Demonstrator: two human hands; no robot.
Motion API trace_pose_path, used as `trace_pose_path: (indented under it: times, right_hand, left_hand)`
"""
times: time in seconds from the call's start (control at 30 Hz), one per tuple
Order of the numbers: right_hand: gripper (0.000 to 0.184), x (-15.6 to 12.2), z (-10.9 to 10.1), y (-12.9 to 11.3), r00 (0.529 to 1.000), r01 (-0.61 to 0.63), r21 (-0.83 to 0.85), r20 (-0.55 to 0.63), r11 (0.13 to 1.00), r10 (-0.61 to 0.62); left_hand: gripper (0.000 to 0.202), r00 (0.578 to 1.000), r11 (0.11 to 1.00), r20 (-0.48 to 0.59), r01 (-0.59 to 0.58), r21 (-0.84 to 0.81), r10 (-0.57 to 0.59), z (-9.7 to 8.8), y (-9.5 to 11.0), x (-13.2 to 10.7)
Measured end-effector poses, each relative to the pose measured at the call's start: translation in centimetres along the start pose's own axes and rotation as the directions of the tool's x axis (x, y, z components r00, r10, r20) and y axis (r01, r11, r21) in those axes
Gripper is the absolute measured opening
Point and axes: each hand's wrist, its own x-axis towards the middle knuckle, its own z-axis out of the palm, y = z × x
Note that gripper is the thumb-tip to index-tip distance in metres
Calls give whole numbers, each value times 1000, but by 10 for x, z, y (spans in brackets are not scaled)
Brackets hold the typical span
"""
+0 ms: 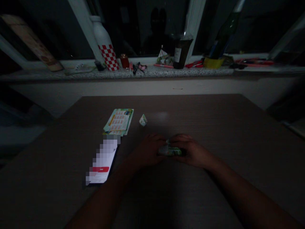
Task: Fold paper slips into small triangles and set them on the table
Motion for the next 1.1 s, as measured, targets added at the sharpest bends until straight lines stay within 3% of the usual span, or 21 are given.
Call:
trace_pose_path:
  times: [0.57, 0.77, 1.1]
  right_hand:
    - [22, 1, 1, 4, 999, 8, 38, 33, 999, -10]
    - [18, 1, 2, 4, 1000, 14, 12, 16, 1000, -15]
    - [16, 3, 11, 11, 999, 3, 9, -46, 1000, -3]
  left_hand:
    - [21, 1000, 1000, 14, 5, -6, -5, -4, 2, 1]
    - [25, 1000, 1000, 21, 10, 5, -10, -5, 5, 1]
    - [19, 986, 982, -46, 166, 93, -163, 6, 9, 6]
